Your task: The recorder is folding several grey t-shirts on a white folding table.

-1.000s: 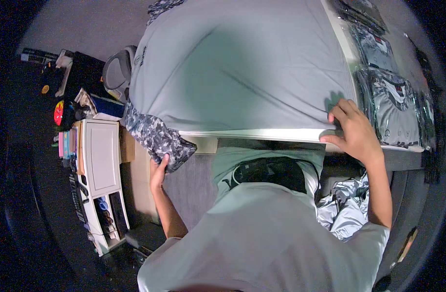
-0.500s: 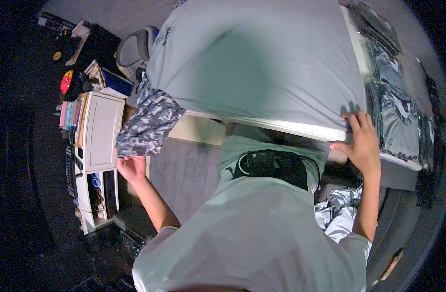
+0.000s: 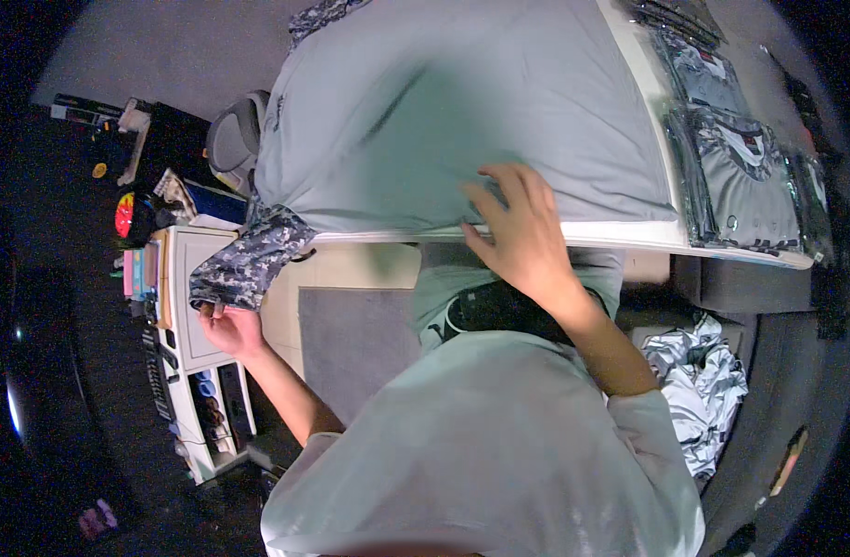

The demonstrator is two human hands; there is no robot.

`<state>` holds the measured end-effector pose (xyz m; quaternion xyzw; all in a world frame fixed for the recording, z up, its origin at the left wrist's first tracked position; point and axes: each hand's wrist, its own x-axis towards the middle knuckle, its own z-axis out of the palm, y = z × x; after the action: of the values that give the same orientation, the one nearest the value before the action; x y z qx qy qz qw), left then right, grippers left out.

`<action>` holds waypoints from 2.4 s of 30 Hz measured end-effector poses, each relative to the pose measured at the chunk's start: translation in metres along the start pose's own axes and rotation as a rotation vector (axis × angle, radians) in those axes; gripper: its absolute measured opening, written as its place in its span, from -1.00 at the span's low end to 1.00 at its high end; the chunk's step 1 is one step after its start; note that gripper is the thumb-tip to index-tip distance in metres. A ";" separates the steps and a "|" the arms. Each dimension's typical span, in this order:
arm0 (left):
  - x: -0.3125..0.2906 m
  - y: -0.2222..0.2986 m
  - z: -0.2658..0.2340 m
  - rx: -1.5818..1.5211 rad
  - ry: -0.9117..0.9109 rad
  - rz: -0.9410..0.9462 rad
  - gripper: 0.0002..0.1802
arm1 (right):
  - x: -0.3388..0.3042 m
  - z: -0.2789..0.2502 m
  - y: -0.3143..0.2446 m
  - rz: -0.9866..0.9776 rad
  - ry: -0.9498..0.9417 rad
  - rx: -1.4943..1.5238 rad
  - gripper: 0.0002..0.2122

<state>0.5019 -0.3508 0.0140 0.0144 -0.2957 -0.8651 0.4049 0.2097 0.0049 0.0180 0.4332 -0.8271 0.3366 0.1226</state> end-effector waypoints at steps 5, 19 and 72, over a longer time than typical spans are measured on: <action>0.010 0.010 0.004 -0.062 -0.067 -0.056 -0.73 | 0.006 0.006 0.017 0.001 -0.038 0.071 -0.63; 0.053 0.024 0.025 -0.023 -0.017 -0.016 -0.57 | -0.025 -0.042 0.061 -0.124 -0.091 -0.101 -0.83; 0.228 0.023 0.016 0.196 0.151 -0.108 -0.80 | 0.062 -0.172 0.178 0.304 -0.128 -0.238 -0.80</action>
<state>0.3604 -0.5159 0.0877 0.1348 -0.3461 -0.8491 0.3755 0.0151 0.1511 0.0964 0.3063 -0.9230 0.2229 0.0680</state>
